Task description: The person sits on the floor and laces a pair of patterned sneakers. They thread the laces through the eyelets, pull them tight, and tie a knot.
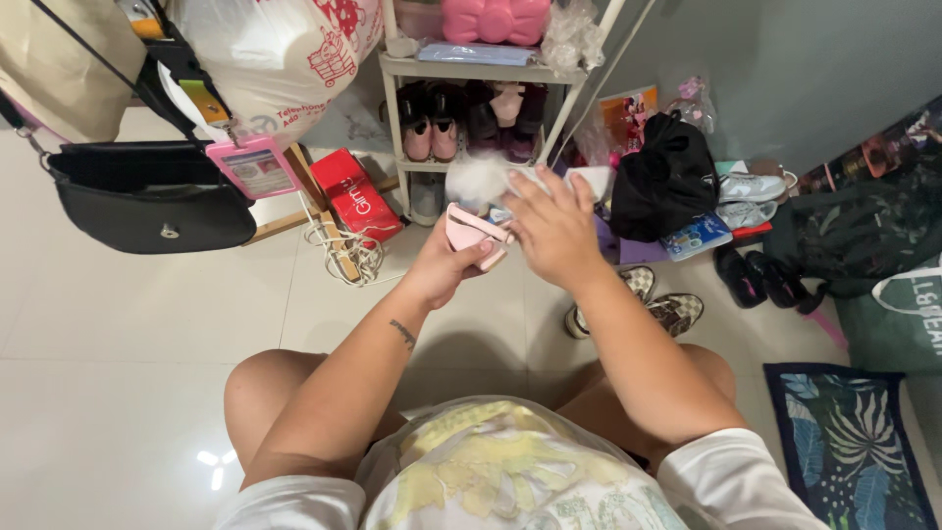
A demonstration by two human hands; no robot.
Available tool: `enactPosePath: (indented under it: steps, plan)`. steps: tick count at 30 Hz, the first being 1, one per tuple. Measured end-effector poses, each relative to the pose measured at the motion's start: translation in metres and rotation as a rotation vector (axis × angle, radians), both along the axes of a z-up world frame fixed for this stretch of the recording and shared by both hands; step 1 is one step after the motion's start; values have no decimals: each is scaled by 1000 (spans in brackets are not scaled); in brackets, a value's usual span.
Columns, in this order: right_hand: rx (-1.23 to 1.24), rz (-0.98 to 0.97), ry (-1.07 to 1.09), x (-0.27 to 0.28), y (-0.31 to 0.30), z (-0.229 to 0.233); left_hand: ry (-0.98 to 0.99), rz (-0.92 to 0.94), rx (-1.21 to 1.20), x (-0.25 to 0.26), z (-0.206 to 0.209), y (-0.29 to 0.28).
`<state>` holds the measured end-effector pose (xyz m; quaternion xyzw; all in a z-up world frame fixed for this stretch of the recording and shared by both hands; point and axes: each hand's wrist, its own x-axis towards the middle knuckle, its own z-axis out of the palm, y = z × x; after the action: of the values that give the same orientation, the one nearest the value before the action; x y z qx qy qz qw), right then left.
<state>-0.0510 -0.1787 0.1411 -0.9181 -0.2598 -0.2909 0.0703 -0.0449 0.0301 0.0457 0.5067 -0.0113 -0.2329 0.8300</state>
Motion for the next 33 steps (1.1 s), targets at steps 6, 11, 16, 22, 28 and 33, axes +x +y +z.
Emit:
enactPosePath:
  steps: [6, 11, 16, 22, 28, 33]
  plan:
    - [493, 50, 125, 25, -34, -57, -68, -30, 85, -2, -18, 3]
    - [692, -282, 138, 58, -105, -143, -228, 213, 331, 23, -41, 27]
    - [575, -237, 332, 54, -105, -185, -436, 410, 647, 81, -58, 50]
    - [522, -98, 543, 79, -12, -146, -608, 478, 542, 129, -62, 11]
    - [301, -249, 589, 130, 6, -88, -813, 494, 863, 176, -58, -12]
    - [189, -304, 583, 187, -1, -83, -732, 512, 968, 225, -59, -32]
